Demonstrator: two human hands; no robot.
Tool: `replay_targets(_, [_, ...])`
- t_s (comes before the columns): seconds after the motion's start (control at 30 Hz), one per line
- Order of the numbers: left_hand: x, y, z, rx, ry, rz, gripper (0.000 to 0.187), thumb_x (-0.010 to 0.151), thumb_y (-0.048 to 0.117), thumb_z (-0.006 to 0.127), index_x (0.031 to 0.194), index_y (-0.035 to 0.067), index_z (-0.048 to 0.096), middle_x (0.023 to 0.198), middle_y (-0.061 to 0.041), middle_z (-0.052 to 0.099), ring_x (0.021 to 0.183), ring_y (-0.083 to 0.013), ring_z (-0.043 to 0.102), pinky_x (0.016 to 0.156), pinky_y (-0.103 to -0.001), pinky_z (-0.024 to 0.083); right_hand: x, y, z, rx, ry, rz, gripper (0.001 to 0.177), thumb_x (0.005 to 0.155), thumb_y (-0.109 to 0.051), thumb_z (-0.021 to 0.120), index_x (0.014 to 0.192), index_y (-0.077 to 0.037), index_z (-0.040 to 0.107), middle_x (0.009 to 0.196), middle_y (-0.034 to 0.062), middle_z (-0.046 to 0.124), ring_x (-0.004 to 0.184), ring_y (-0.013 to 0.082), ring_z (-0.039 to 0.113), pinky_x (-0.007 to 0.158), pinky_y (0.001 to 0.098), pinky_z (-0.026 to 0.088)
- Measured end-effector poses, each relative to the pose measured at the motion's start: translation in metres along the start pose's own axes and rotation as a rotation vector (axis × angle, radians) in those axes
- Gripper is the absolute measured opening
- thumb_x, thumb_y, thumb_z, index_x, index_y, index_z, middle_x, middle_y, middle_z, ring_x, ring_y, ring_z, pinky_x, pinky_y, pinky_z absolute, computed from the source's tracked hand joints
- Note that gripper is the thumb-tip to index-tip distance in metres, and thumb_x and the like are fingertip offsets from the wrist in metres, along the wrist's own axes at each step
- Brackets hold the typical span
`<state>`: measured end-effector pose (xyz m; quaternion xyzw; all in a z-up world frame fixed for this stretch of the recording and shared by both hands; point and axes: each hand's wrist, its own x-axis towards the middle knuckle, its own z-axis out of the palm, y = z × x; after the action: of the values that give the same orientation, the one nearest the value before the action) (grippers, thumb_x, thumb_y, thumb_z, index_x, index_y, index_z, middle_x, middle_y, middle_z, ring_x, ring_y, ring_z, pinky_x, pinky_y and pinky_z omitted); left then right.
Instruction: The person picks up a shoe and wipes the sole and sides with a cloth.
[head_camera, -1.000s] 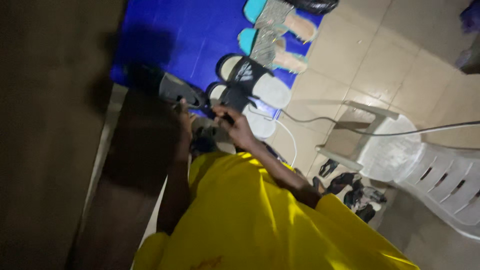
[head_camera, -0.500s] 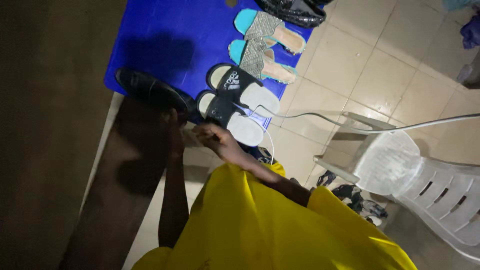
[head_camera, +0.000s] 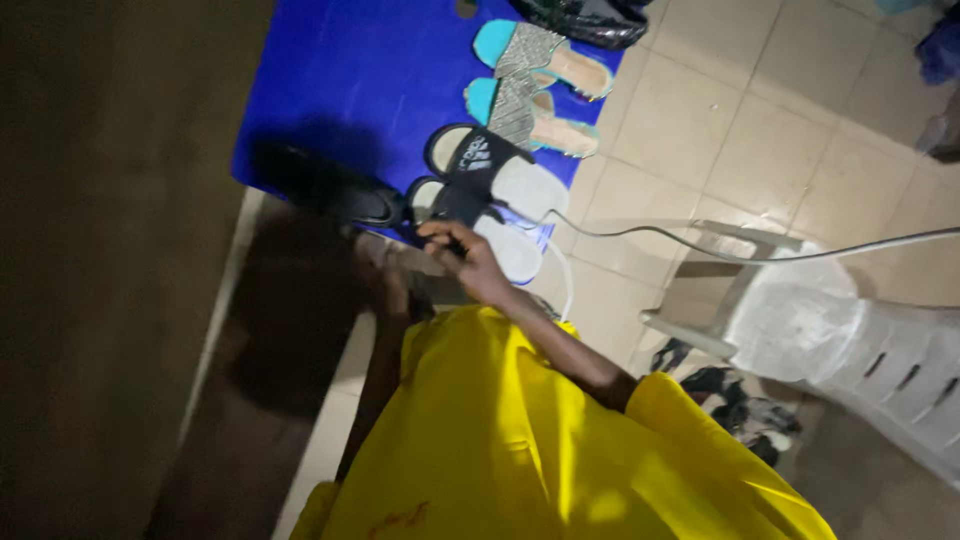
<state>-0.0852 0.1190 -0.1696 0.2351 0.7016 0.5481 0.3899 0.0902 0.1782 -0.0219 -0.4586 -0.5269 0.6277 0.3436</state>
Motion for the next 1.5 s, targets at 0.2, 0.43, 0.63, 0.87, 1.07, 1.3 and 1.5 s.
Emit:
replay_targets(0.2, [0.017, 0.047, -0.003, 0.177, -0.269, -0.031, 0.065, 0.097, 0.039, 0.071, 0.146, -0.002, 0.057, 0.144, -0.028, 0.065, 0.135, -0.0446, 0.059, 0.118, -0.046, 0.045, 0.012, -0.003, 0.024, 0.071, 0.119, -0.09, 0.029, 0.1, -0.007, 0.068, 0.128, -0.004, 0.065, 0.105, 0.0002, 0.067, 0.098, 0.0083, 0.061, 0.092, 0.0244, 0.051])
replay_targets(0.43, [0.027, 0.169, -0.037, 0.728, -0.54, 0.725, 0.067, 0.099, 0.041, 0.064, 0.151, 0.001, 0.048, 0.166, -0.025, 0.026, 0.154, -0.0487, 0.01, 0.12, -0.063, 0.017, -0.018, -0.05, 0.059, -0.439, 0.414, -0.238, 0.049, 0.095, -0.014, 0.074, 0.14, -0.003, 0.056, 0.148, 0.0212, 0.054, 0.137, 0.035, 0.05, 0.111, 0.042, 0.042])
replay_targets(0.63, [0.029, 0.218, -0.043, 0.777, -0.866, 0.814, 0.054, 0.104, 0.036, 0.057, 0.152, 0.012, 0.053, 0.169, -0.015, 0.029, 0.158, -0.0471, 0.007, 0.123, -0.068, 0.011, -0.043, -0.07, 0.078, -0.592, 0.622, -0.279, 0.054, 0.091, -0.027, 0.078, 0.137, -0.006, 0.058, 0.155, 0.0183, 0.05, 0.15, 0.0414, 0.038, 0.121, 0.0517, 0.035])
replay_targets(0.87, [-0.009, 0.239, -0.01, 0.714, -1.043, 1.023, 0.056, 0.103, 0.04, 0.058, 0.153, 0.015, 0.052, 0.169, -0.016, 0.028, 0.158, -0.0478, 0.01, 0.125, -0.065, 0.01, -0.097, -0.083, 0.064, -0.645, 0.758, -0.237, 0.048, 0.093, -0.027, 0.076, 0.134, -0.006, 0.063, 0.153, 0.0159, 0.052, 0.15, 0.0425, 0.037, 0.12, 0.0524, 0.034])
replay_targets(1.07, [-0.083, 0.227, 0.039, 0.727, -1.207, 1.127, 0.056, 0.101, 0.035, 0.057, 0.153, 0.015, 0.05, 0.167, -0.02, 0.027, 0.155, -0.0503, 0.01, 0.121, -0.067, 0.011, -0.16, -0.063, 0.039, -0.631, 0.941, -0.199, 0.046, 0.096, -0.025, 0.073, 0.136, -0.008, 0.062, 0.154, 0.0136, 0.054, 0.151, 0.041, 0.038, 0.121, 0.0513, 0.035])
replay_targets(1.3, [-0.157, 0.22, 0.072, 0.858, -1.3, 1.257, 0.055, 0.101, 0.031, 0.055, 0.152, 0.01, 0.048, 0.164, -0.021, 0.03, 0.156, -0.0499, 0.009, 0.121, -0.07, 0.008, -0.233, -0.042, 0.006, -0.625, 1.159, -0.088, 0.05, 0.095, -0.025, 0.074, 0.14, -0.006, 0.06, 0.154, 0.0136, 0.052, 0.15, 0.0393, 0.038, 0.121, 0.0504, 0.033])
replay_targets(1.5, [-0.201, 0.215, 0.093, 0.796, -1.35, 1.204, 0.057, 0.104, 0.035, 0.054, 0.155, 0.011, 0.046, 0.166, -0.024, 0.025, 0.156, -0.0496, 0.004, 0.119, -0.071, 0.001, -0.281, -0.038, -0.016, -0.586, 1.233, -0.025, 0.052, 0.096, -0.027, 0.072, 0.142, -0.006, 0.059, 0.156, 0.013, 0.051, 0.152, 0.0391, 0.037, 0.122, 0.0492, 0.034])
